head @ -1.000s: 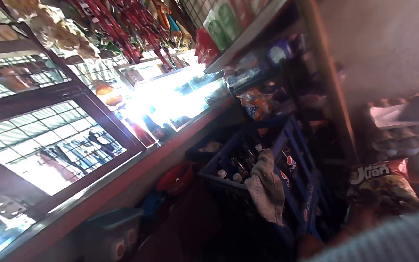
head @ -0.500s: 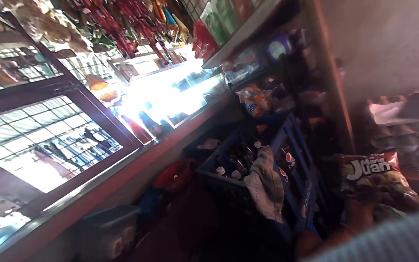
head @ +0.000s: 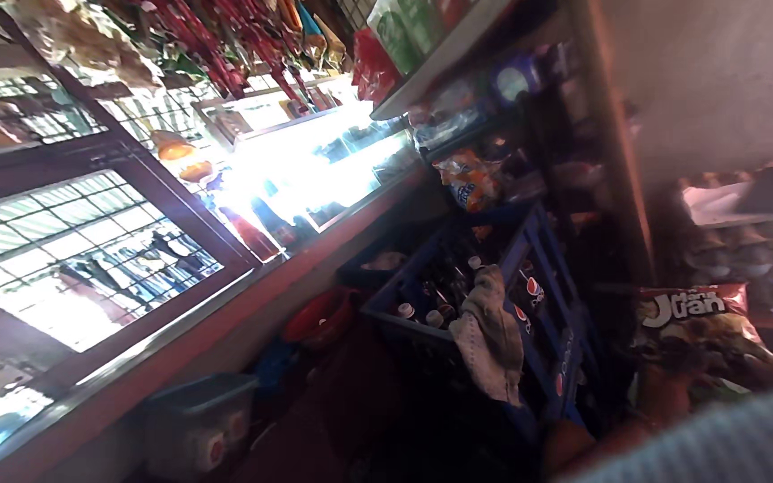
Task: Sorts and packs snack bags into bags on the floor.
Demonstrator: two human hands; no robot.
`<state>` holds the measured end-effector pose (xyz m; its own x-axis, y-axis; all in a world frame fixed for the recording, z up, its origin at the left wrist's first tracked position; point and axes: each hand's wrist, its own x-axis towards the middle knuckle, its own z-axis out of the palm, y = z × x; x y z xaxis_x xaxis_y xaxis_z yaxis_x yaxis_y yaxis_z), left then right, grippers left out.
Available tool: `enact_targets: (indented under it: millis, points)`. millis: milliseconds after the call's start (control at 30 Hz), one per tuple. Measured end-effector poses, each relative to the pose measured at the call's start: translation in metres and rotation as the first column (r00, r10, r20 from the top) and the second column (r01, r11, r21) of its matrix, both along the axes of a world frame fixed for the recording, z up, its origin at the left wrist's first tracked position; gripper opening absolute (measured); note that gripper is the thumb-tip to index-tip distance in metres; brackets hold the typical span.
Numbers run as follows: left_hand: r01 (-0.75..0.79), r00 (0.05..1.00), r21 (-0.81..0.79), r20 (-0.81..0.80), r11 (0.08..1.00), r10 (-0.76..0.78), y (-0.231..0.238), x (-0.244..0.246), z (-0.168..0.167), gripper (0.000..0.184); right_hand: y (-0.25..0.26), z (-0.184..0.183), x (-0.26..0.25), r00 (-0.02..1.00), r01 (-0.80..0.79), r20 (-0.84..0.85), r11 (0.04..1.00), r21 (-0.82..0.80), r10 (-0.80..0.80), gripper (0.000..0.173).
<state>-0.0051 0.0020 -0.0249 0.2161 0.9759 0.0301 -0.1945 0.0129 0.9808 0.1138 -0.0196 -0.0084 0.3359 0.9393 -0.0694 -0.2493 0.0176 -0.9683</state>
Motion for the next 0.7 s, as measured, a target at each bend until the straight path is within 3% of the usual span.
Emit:
enact_targets:
  millis: [100,167,267,333,400,533,633,700]
  points:
    - [0.093,0.996,0.078,-0.011,0.993,-0.093,-0.005,-0.003,0.004,0.026,0.014,-0.036,0.01,1.0,0.013,-0.003,0.999,0.049,-0.013,0.01]
    - [0.041,0.986,-0.172,-0.151,0.984,-0.068,-0.021,0.005,0.049,0.025,0.028,-0.069,0.019,1.0,0.003,0.006,0.996,0.088,-0.004,0.009]
    - [0.137,0.981,-0.197,-0.11,0.971,-0.161,-0.011,0.004,0.022,0.034,0.039,-0.09,0.027,0.999,-0.02,0.051,0.999,0.033,0.018,0.008]
    - [0.139,0.98,-0.301,-0.097,0.944,-0.175,-0.022,0.008,0.046,0.039,0.04,-0.091,0.026,0.988,-0.078,0.135,0.997,-0.013,0.079,0.014]
    - [0.142,0.975,-0.363,-0.107,0.921,-0.192,-0.025,0.01,0.058,0.041,0.049,-0.119,0.029,0.975,-0.119,0.195,0.99,0.071,0.104,0.022]
    - [0.112,0.984,-0.343,-0.093,0.933,-0.152,-0.018,0.006,0.046,0.033,0.036,-0.092,0.022,0.981,-0.084,0.174,0.996,0.013,0.081,0.013]
    - [0.022,0.973,-0.279,-0.216,0.96,-0.086,-0.018,0.007,0.046,0.022,0.021,-0.058,0.015,0.976,-0.107,0.184,0.993,-0.054,0.116,0.009]
    - [0.078,0.981,-0.231,-0.158,0.97,-0.117,-0.013,0.003,0.035,0.03,0.011,-0.046,0.013,0.975,-0.132,0.186,0.991,0.03,0.124,0.009]
